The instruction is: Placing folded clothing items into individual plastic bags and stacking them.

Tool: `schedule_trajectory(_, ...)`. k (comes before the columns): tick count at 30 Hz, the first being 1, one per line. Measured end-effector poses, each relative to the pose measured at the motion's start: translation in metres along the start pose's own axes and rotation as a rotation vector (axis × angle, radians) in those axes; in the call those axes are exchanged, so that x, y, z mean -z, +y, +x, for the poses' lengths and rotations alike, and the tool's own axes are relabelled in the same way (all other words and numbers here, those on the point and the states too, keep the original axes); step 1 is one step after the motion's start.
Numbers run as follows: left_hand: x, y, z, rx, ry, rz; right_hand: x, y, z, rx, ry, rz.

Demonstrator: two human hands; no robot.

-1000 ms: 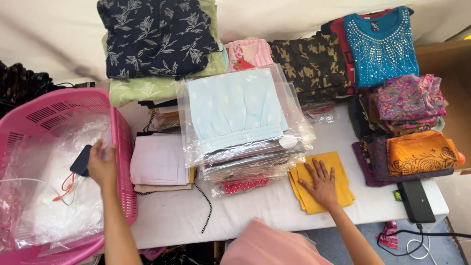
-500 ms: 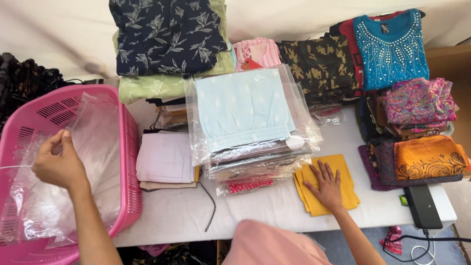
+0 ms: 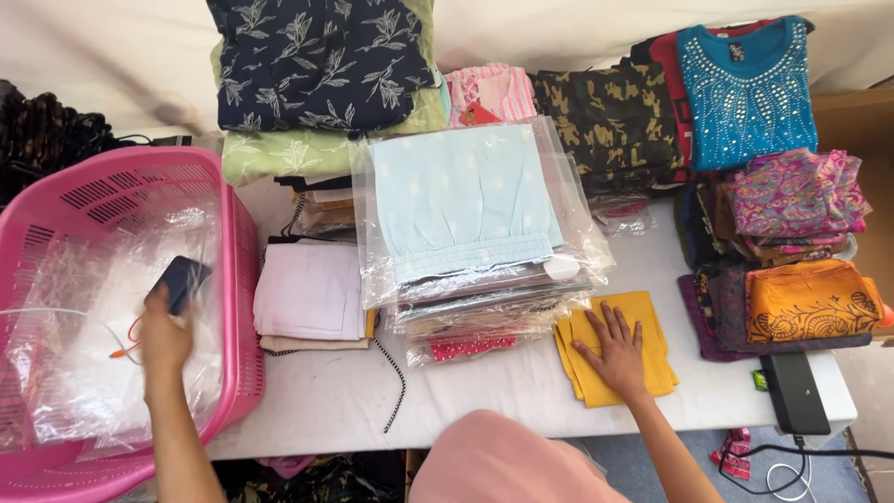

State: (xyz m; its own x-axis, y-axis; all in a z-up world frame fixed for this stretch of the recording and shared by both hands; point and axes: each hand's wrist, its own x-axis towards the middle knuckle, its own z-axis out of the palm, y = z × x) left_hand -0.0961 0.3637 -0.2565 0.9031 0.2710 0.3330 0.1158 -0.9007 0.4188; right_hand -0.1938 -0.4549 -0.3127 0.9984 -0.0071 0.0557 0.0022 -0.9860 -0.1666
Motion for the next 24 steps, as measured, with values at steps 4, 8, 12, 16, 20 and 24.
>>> schedule_trajectory(4, -0.04, -0.034, -0.033, 0.24, -0.508, 0.132, 0.003, -0.004, 0.002, 0.009, 0.017, 0.012)
schedule_trajectory(8, -0.019, -0.013, -0.04, 0.464, -0.498, 0.232, 0.002, -0.001, -0.001, -0.016, -0.005, -0.014)
schedule_trajectory(12, -0.041, -0.072, -0.049, 0.233, -0.316, 0.397, 0.006, -0.005, 0.002, -0.01, 0.003, -0.014)
schedule_trajectory(16, -0.038, -0.068, -0.046, 0.091, -0.549, 0.502, 0.006, -0.006, 0.003, -0.026, 0.002, 0.007)
schedule_trajectory(20, -0.003, -0.02, -0.044, 0.241, -0.231, 0.478, 0.003, -0.002, -0.001, -0.034, -0.026, -0.017)
schedule_trajectory(24, 0.018, -0.005, -0.022, 0.513, -0.16, 0.38, -0.002, -0.001, 0.001, -0.023, -0.011, -0.019)
